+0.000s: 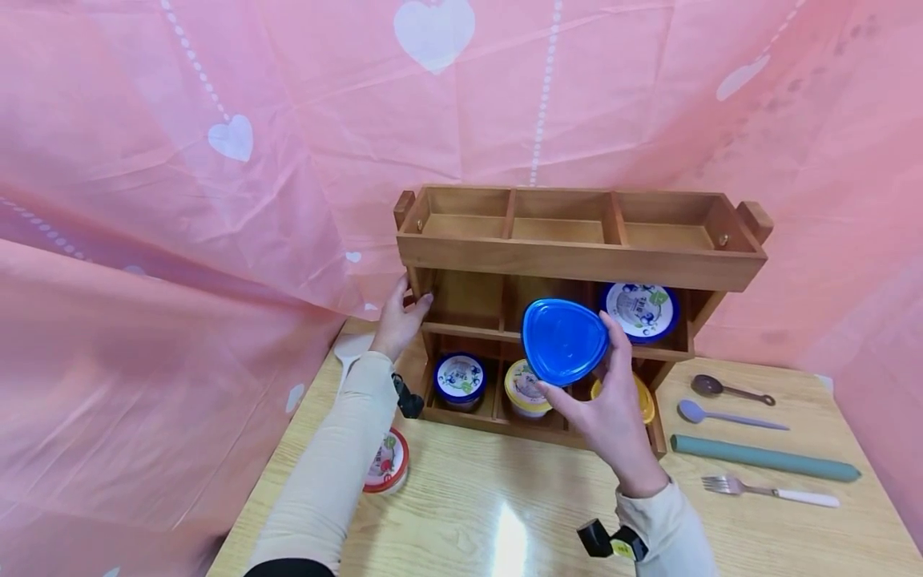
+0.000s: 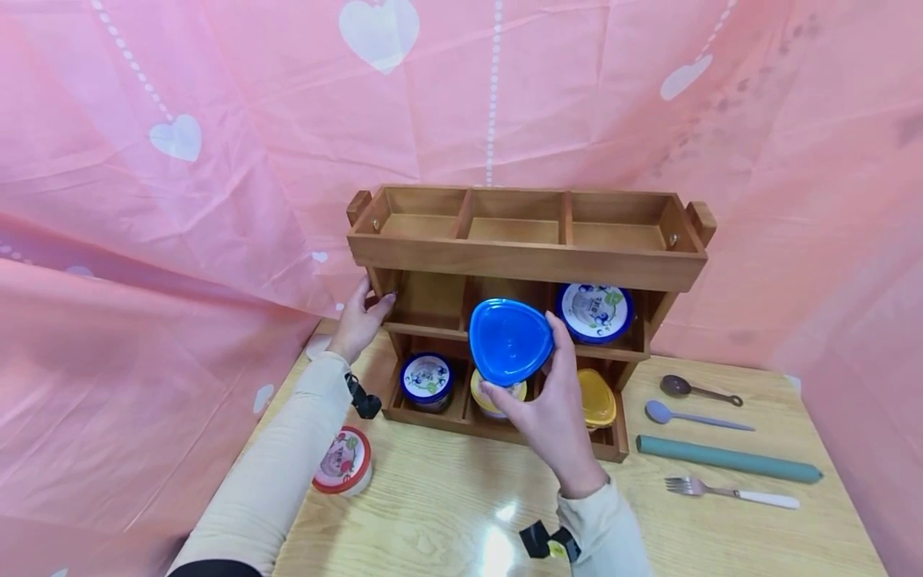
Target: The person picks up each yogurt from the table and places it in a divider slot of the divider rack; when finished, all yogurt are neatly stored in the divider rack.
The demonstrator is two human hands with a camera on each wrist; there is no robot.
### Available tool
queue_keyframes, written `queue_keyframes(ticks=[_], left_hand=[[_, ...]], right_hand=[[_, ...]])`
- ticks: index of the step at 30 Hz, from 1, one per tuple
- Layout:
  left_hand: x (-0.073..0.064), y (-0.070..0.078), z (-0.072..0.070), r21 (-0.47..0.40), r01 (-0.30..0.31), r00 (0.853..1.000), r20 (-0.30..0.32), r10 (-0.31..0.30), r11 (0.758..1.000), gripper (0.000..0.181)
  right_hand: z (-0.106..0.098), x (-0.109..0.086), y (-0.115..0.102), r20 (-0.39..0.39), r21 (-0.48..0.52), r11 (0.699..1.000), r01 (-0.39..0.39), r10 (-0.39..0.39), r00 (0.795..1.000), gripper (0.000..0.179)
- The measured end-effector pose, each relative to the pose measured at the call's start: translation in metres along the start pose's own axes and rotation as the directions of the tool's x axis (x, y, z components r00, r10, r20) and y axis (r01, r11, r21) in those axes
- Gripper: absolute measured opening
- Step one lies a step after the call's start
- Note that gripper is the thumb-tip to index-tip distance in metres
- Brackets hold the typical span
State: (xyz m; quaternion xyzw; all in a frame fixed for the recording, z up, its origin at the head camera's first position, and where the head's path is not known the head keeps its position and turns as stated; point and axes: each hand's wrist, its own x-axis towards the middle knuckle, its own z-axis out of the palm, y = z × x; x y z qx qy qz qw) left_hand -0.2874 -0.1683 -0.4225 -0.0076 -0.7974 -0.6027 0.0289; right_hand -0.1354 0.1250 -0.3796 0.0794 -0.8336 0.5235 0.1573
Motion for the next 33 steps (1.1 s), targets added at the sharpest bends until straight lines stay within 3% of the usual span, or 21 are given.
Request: queue_keyframes(ticks=[13, 33], left_hand=[[-0.003, 0.003, 0.000, 0.004, 0.009, 1.000, -0.001, -0.009, 1.000, 0.060], [-0.001, 0.000, 0.000, 0.006, -0.005, 1.000, -0.002, 0.005, 1.000, 0.061]], right_hand=[[0.000, 0.028, 0.000, 0.010, -0.040, 0.999, 0.005, -0.005, 1.000, 0.106], [0.007, 0.039, 0.008, 0.040, -0.076, 0.997, -0.001, 0.004, 0.999, 0.107]])
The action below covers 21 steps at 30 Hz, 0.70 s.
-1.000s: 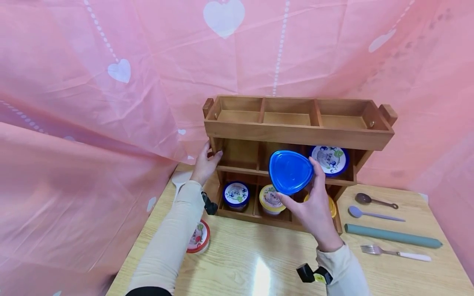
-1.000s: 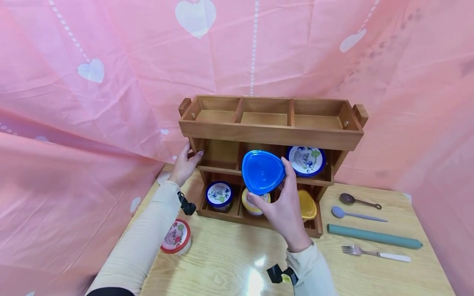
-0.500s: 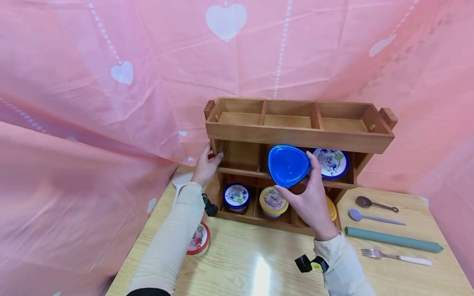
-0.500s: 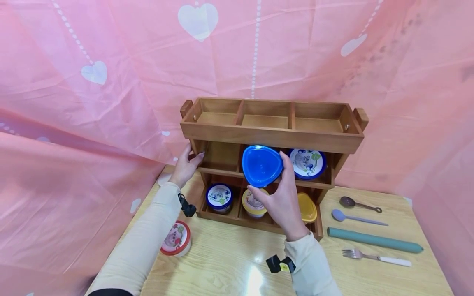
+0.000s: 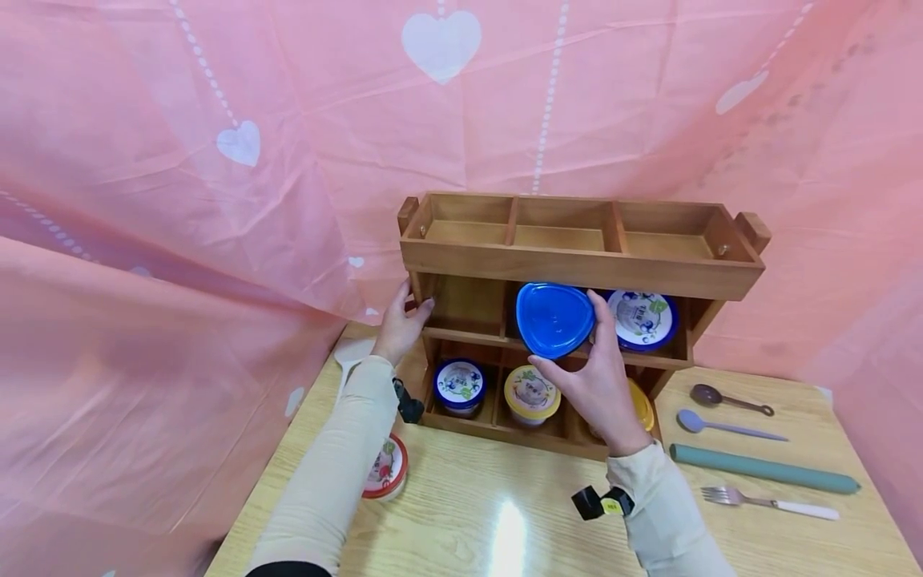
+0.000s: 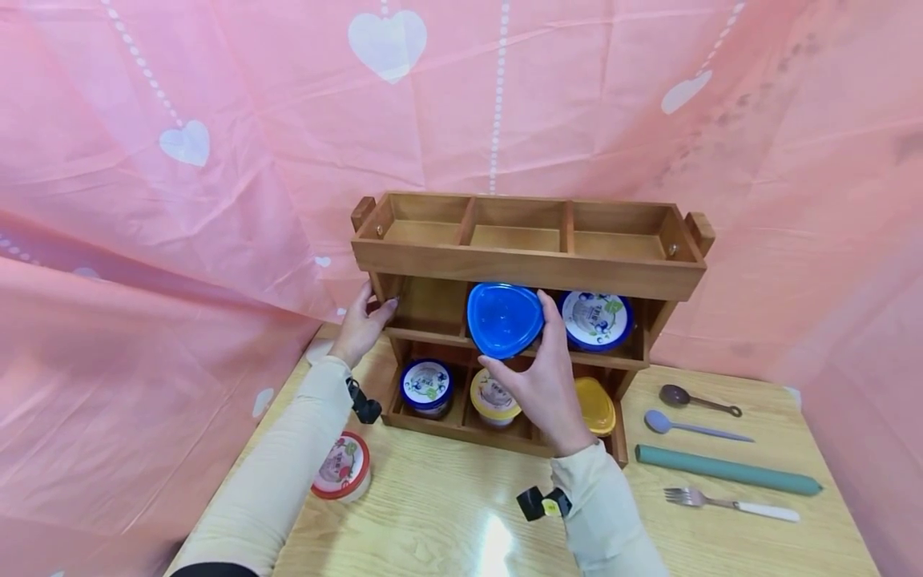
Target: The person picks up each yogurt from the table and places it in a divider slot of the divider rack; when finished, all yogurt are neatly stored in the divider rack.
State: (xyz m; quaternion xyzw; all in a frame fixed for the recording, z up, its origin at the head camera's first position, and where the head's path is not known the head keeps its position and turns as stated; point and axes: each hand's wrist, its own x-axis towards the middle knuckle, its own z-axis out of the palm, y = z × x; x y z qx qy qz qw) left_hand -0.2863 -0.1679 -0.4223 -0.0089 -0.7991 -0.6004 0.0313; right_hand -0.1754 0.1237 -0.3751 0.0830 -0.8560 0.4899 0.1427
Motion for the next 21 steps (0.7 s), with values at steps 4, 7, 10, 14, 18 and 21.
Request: queue_keyframes(ticks=[4, 7, 10, 14, 18, 21], left_hand=[[0.0010, 0.0001, -0.0006, 0.001, 0.005, 1.000, -0.004, -0.005, 1.000, 0.061], [0.0010, 0.0002, -0.0006, 0.006, 0.001, 1.000, -0.008, -0.001, 1.000, 0.061], [0.0005, 0.0004, -0.0008, 0.007, 0.000, 1.000, -0.009, 0.000, 1.000, 0.060], [-0.0008, 0.0013, -0.0009, 0.007, -0.001, 1.000, -0.008, 0.001, 1.000, 0.060], [-0.0022, 0.0026, -0.0003, 0.005, -0.003, 1.000, -0.009, 0.003, 1.000, 0.060], [-0.0022, 0.0028, 0.0000, 0.009, 0.002, 1.000, -0.011, -0.002, 1.000, 0.060]], right_hand=[[0.0020, 0.0011, -0.0001, -0.005, -0.001, 1.000, 0.010, -0.010, 1.000, 0.108], [0.0031, 0.0013, 0.0007, -0.010, -0.002, 1.000, 0.020, -0.020, 1.000, 0.107], [0.0037, 0.0013, 0.0015, -0.013, 0.001, 1.000, 0.027, -0.027, 1.000, 0.107], [0.0043, 0.0010, 0.0020, -0.019, 0.018, 0.999, 0.033, -0.033, 0.999, 0.108], [0.0043, -0.0003, 0.0023, -0.027, 0.042, 0.998, 0.036, -0.035, 0.999, 0.108], [0.0043, -0.0026, 0.0028, -0.026, 0.060, 0.998, 0.037, -0.035, 0.999, 0.108]])
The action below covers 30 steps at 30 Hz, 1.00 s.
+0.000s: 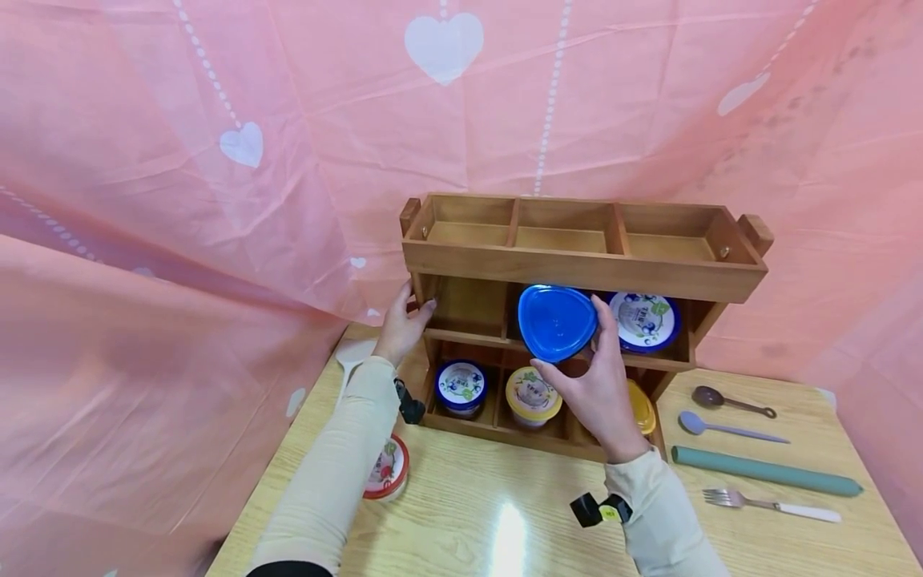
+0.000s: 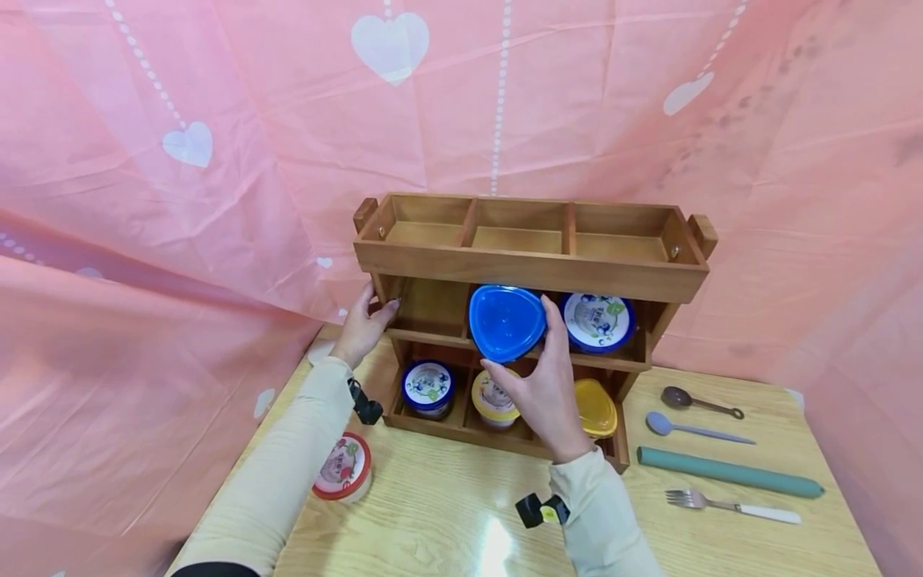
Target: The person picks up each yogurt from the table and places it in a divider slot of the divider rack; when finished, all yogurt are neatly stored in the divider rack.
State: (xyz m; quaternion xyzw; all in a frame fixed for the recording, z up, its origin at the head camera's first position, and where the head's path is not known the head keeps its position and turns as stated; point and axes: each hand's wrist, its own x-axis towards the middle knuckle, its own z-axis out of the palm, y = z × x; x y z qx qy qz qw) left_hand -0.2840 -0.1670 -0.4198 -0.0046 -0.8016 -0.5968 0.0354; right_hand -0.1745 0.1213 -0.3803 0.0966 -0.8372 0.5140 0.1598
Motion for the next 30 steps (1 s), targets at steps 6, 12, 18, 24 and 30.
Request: queue_keyframes(ticks=[6, 12, 18, 24, 30], left_hand=[[0.002, -0.002, 0.001, -0.013, -0.013, 1.000, 0.001, 0.013, 1.000, 0.059], [0.001, 0.000, 0.000, -0.001, -0.005, 1.000, -0.003, 0.005, 1.000, 0.059], [-0.001, 0.000, 0.001, -0.004, -0.031, 0.999, -0.005, 0.031, 1.000, 0.059], [0.000, -0.001, 0.002, -0.010, -0.024, 1.000, -0.006, 0.024, 1.000, 0.059], [0.000, 0.000, 0.001, -0.018, -0.016, 1.000, -0.005, 0.016, 1.000, 0.059]], right_hand=[[0.002, -0.004, 0.001, -0.003, 0.052, 0.999, -0.009, 0.009, 1.000, 0.108], [0.006, 0.000, 0.006, -0.003, 0.079, 0.997, 0.010, -0.009, 1.000, 0.110], [0.010, 0.006, 0.014, -0.015, 0.047, 0.999, 0.012, -0.011, 1.000, 0.109], [0.015, 0.017, 0.020, -0.019, 0.041, 0.999, 0.014, -0.013, 1.000, 0.109], [0.020, 0.026, 0.026, -0.017, 0.051, 0.999, -0.004, 0.005, 1.000, 0.109]])
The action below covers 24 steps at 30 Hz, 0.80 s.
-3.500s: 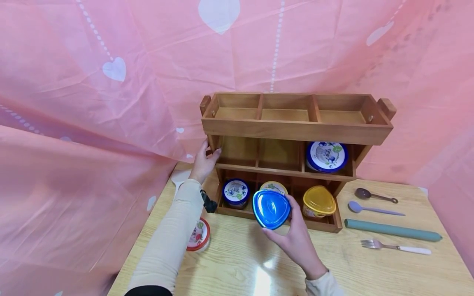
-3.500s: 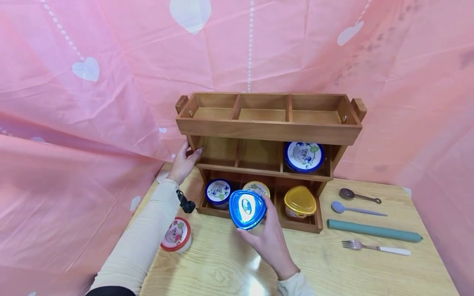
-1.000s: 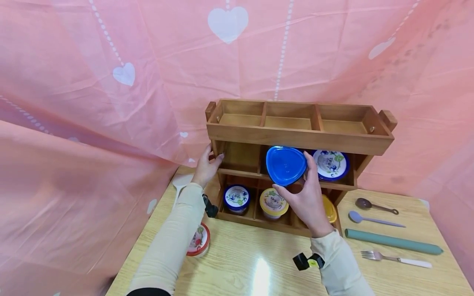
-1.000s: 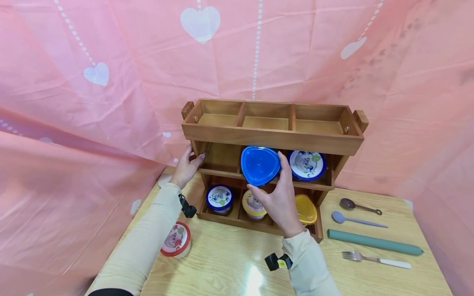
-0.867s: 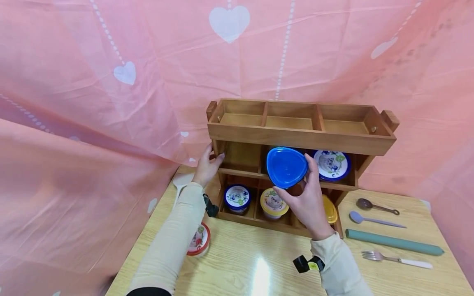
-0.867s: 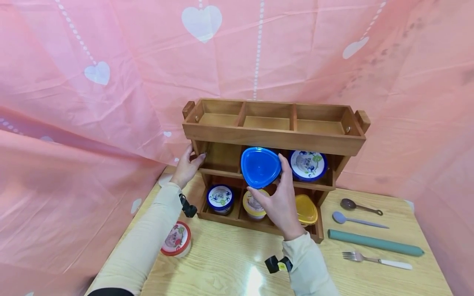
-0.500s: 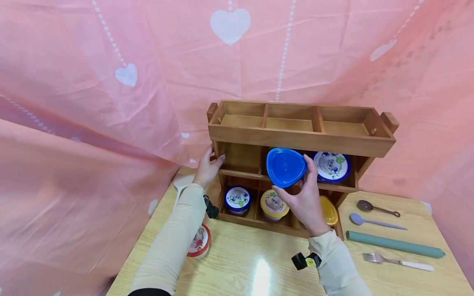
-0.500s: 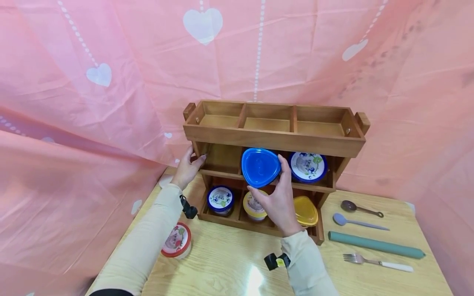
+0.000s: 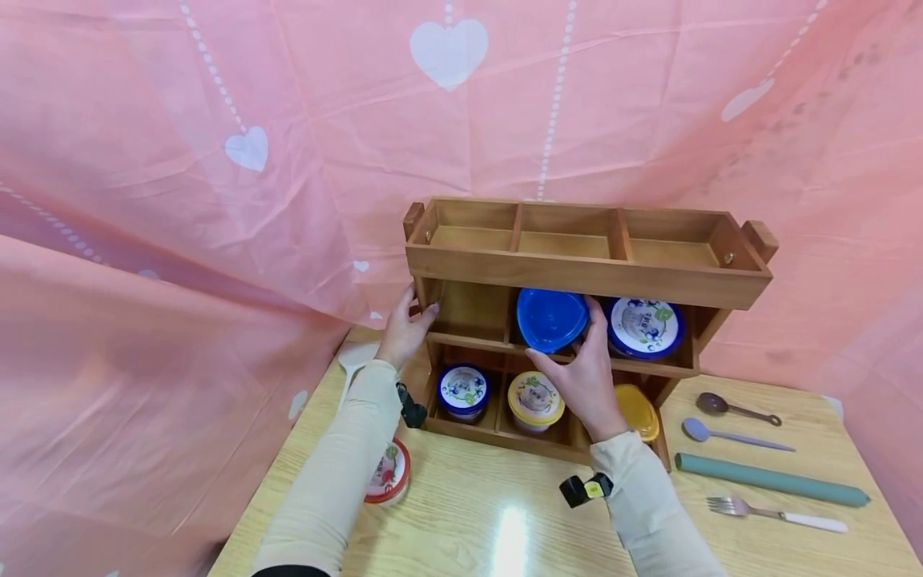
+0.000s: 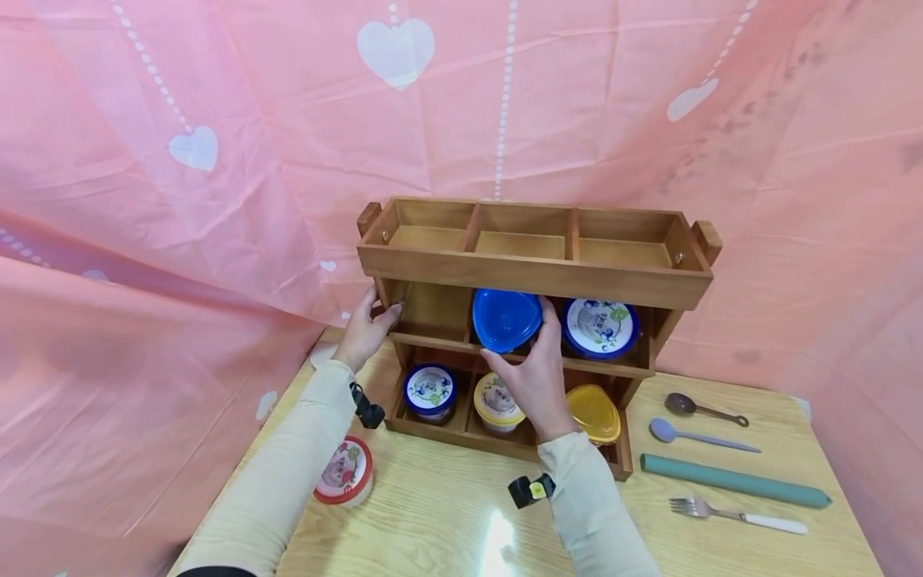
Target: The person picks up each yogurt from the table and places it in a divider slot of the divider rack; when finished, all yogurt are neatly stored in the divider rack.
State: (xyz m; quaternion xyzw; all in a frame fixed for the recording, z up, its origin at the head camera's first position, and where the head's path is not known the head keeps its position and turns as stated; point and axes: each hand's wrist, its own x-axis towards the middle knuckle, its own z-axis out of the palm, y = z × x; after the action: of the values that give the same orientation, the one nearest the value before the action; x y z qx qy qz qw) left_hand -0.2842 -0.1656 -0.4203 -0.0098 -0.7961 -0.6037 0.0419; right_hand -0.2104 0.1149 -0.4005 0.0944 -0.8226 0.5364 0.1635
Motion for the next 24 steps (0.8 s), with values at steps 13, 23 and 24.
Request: queue_keyframes(ticks=[13, 23, 24], left_hand=[[0.000, -0.001, 0.000, -0.009, -0.039, 0.999, 0.002, 0.039, 0.999, 0.060], [0.000, 0.000, -0.002, 0.012, -0.005, 1.000, 0.009, 0.005, 1.000, 0.060], [0.000, 0.000, -0.002, 0.016, -0.004, 1.000, 0.008, 0.004, 1.000, 0.060]], right_hand=[[0.003, 0.011, 0.000, -0.060, -0.101, 0.995, -0.010, 0.004, 0.998, 0.112], [0.003, 0.011, -0.004, -0.038, -0.111, 0.994, -0.024, 0.020, 0.999, 0.114], [0.002, 0.010, -0.004, -0.038, -0.112, 0.993, -0.024, 0.020, 0.999, 0.114]])
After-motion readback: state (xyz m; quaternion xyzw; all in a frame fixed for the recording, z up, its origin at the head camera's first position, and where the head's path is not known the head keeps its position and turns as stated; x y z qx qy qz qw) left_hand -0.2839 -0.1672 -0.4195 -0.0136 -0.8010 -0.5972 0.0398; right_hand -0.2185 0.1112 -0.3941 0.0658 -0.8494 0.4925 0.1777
